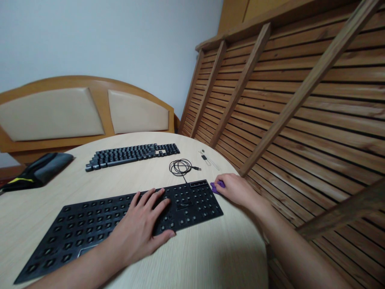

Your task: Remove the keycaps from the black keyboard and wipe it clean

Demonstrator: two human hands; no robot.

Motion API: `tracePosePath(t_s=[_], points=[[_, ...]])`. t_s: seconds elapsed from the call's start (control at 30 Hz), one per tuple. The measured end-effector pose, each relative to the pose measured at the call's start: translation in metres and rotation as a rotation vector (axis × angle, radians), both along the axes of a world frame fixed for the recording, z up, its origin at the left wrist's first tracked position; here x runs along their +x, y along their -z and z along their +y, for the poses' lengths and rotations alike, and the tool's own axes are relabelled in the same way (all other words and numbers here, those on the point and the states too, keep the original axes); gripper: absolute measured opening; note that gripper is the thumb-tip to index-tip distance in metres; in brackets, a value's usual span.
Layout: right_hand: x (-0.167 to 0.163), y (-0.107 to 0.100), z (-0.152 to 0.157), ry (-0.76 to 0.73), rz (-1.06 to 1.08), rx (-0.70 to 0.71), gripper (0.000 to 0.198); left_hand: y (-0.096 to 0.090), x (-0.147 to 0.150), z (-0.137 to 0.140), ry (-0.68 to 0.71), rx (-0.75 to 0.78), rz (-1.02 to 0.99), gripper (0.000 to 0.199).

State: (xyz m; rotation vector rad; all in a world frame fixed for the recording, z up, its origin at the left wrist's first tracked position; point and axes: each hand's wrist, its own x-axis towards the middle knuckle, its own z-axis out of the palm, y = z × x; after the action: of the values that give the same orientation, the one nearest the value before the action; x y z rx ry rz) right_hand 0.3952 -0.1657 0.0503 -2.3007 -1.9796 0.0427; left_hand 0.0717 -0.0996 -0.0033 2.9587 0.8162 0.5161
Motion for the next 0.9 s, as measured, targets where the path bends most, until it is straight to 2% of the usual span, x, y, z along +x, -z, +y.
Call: tracePosePath(t_s=[0.13,0.37,0.53,0.73,0.9], points=[[-0.006,0.002,-0.005,-0.127,0.069,0.134,0.020,0.000,0.000,-0.001,-0.002,-0.006,0.013,0.068],[-0.019,0.001,-0.008,-0.230,0.082,0.094,0.020,-0.001,0.000,0.000,0.006,-0.009,0.005,0.066],[-0.021,0.000,-0.007,-0.222,0.033,0.086,0.021,-0.001,0.000,-0.001,0.007,-0.001,-0.008,0.066],[-0.026,0.003,-0.007,-0.160,0.091,0.045,0.022,-0.001,0.000,-0.001,0.005,-0.018,0.019,0.067],[-0.027,0.003,-0.007,-0.102,0.112,0.117,0.014,-0.001,0.000,0.000,0.002,-0.010,0.013,0.067]])
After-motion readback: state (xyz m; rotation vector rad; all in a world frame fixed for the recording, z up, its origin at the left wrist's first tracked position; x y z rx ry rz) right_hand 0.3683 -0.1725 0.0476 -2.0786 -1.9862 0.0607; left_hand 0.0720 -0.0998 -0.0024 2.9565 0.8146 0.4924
